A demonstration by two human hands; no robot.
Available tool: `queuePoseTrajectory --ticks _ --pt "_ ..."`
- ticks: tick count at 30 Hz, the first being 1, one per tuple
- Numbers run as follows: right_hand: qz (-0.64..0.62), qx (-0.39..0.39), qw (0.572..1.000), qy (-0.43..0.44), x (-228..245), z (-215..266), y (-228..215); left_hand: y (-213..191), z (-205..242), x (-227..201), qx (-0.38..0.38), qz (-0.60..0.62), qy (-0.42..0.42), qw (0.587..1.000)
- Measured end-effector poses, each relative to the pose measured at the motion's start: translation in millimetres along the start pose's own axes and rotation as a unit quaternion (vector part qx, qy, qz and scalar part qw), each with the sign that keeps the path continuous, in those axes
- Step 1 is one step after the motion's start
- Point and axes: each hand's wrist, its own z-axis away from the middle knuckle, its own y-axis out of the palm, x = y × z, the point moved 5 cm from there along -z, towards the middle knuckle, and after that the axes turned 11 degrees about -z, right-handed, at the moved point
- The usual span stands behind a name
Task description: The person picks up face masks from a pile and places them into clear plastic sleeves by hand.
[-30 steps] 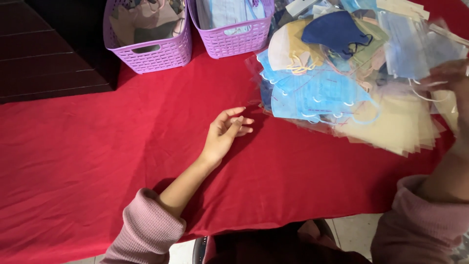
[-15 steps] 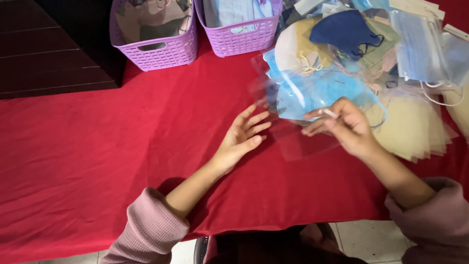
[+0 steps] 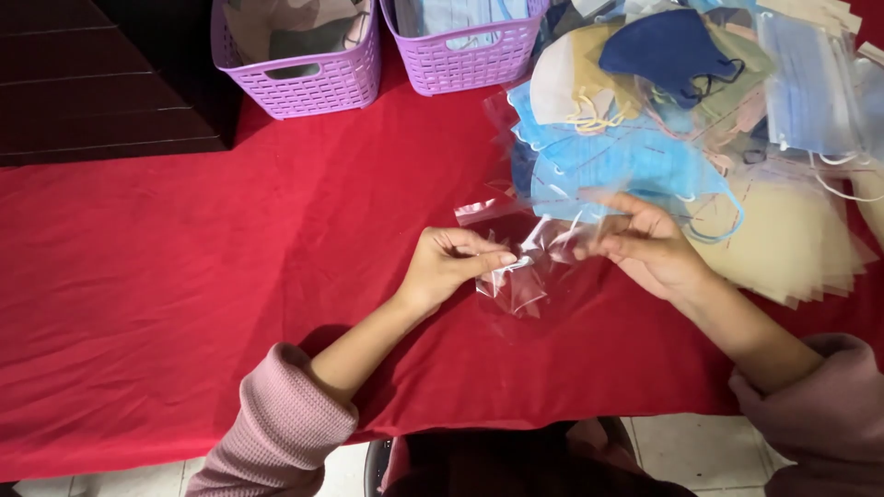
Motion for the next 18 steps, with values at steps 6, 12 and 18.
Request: queuePoseTrajectory --ticks 6,12,18 --pt "0.134 -0.141 0.981 -0.016 -7 4 -29 -1 -1 4 -0.020 0.008 -0.040 0.999" --pt "0.193 -0.216 0.957 0.000 -1 4 -36 -12 -5 -2 -0.058 -0.053 -0.017 0.997" --pt "0.226 -0.230 0.947 -0.004 -7 1 -49 -66 -42 -41 -0.167 -0.320 0.175 0.916"
